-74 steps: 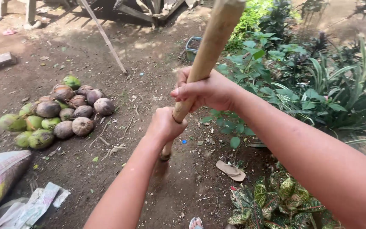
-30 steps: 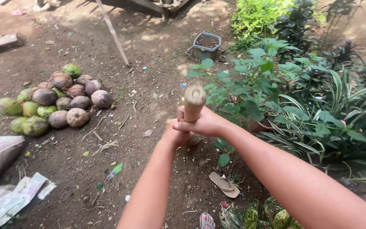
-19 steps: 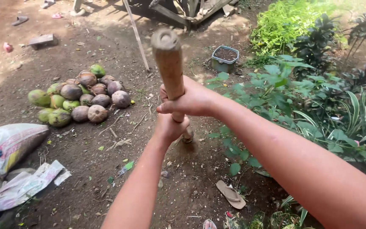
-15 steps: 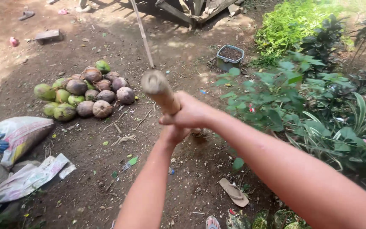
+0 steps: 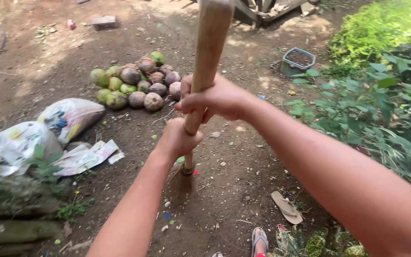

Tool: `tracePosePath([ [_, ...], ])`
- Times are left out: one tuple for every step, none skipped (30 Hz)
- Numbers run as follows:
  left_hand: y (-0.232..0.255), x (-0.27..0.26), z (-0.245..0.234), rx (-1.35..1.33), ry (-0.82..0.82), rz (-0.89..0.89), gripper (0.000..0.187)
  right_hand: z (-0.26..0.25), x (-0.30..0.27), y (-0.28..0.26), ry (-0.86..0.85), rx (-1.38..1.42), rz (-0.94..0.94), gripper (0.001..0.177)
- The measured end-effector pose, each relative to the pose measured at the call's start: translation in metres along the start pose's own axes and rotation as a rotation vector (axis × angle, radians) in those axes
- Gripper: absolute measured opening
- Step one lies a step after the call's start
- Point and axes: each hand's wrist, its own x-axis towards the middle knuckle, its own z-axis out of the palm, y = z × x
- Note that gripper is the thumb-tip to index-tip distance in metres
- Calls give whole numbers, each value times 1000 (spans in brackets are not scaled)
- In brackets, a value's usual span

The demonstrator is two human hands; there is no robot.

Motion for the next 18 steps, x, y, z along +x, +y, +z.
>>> tracePosePath([
  [0,1,-1,0,12,-8,22,5,0,-9,-13,-2,-3,25],
  [-1,1,-2,-27,49,34,22,10,-1,-18,-7,-53,7,26],
  [-3,1,-2,-54,87,77,22,15,-2,-26,-1,-103,17,27],
  [-10,-1,-1,-51,98,69,22,25,4,-18,-14,-104,12,27],
  [-18,-3,1,-128,104,107,27,34,10,-10,-16,-223,-64,25],
  [-26,-6,5,-208,108,143,32,43,15,-1,-17,-340,-139,24],
  [-47,-9,14,-207,117,133,32,56,19,16,-31,-338,-141,24],
  [-68,-13,23,-207,183,260,39,70,23,33,-83,-354,-162,24],
  [-89,-16,32,-205,248,388,47,84,26,50,-134,-370,-182,25],
  [-94,-24,24,-204,255,381,47,91,27,60,-145,-370,-184,25],
  [-99,-32,17,-106,247,339,46,98,28,70,-132,-252,-195,28],
  [-103,-42,12,-13,233,296,45,104,25,81,-116,-135,-200,32],
  [-104,-53,5,-16,235,288,45,104,26,82,-123,-134,-194,32],
  [-103,-59,-6,17,145,102,40,102,31,78,-140,-45,-116,28],
  [-102,-64,-17,48,54,-84,35,99,35,75,-156,42,-38,29],
  [-96,-61,-27,53,61,-76,35,97,34,58,-154,39,-49,29],
  [-89,-59,-36,70,39,-136,31,94,32,41,-148,69,-27,27],
  [-82,-59,-42,80,9,-201,28,92,27,27,-141,103,6,25],
])
